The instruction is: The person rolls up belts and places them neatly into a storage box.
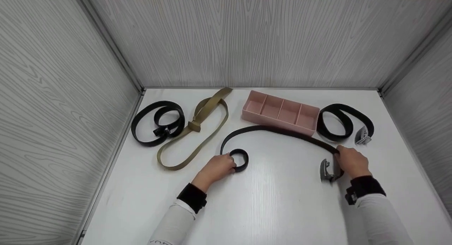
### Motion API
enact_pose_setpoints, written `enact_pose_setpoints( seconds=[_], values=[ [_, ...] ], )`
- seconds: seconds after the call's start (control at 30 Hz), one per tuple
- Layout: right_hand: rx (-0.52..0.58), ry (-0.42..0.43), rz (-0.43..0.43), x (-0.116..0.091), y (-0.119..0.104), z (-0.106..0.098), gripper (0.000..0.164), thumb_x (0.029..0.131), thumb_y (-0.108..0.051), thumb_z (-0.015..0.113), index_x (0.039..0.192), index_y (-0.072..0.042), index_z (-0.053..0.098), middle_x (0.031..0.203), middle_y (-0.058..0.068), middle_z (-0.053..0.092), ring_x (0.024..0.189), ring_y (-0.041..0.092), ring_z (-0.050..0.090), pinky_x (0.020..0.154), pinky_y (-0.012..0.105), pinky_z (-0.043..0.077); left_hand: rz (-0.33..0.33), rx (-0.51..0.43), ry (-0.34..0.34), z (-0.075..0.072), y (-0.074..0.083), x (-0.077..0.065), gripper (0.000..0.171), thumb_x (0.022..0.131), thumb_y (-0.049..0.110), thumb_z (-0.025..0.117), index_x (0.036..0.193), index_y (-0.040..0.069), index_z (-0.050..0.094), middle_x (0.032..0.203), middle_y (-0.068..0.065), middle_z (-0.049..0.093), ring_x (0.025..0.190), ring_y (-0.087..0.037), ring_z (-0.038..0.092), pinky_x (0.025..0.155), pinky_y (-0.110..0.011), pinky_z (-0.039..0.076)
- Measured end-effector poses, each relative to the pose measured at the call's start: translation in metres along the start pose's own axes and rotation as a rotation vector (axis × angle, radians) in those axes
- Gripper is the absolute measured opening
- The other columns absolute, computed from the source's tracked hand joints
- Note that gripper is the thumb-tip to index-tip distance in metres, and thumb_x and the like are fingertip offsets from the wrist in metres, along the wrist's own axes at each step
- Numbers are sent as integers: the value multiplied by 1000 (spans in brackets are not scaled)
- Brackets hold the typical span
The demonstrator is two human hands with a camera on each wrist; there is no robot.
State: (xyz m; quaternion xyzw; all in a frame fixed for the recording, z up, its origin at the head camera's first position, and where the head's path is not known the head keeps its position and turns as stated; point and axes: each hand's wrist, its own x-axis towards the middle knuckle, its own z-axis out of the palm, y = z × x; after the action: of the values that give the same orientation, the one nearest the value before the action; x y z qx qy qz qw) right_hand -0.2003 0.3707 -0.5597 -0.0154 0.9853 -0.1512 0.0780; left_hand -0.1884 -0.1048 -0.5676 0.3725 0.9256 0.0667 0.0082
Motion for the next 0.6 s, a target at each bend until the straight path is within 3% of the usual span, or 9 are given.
enact_pose_setpoints(
  seconds=[0.17,0.33,0.47,0.6],
  values=[
    [38,8,23,-10,35,-10,11,97,-9,52,96,1,57,84,29,61,66,36,58,52,48,44,-89,82,70,2,-13,-5,26,86,33,73,74,11,75,74,-2,70,74,-24,67,62,-39,53],
    [55,-37,98,-17,58,-19,17,100,-14,51,102,1,59,87,29,62,66,34,58,51,44,43,-120,114,115,4,-19,-9,21,80,31,78,73,11,76,72,-3,70,72,-25,67,60,-39,53],
    [34,-43,146,-15,61,-23,24,101,-20,51,104,2,60,92,31,62,67,36,59,51,43,43,-144,121,116,2,-16,-7,15,77,23,81,70,11,75,70,-4,69,69,-25,66,58,-39,53],
    [13,-61,150,-11,51,-26,28,99,-25,54,99,2,60,91,31,63,72,41,62,52,48,44,-173,147,88,0,-10,-3,14,78,21,80,73,10,74,72,-6,69,69,-26,66,58,-39,53]
  ],
)
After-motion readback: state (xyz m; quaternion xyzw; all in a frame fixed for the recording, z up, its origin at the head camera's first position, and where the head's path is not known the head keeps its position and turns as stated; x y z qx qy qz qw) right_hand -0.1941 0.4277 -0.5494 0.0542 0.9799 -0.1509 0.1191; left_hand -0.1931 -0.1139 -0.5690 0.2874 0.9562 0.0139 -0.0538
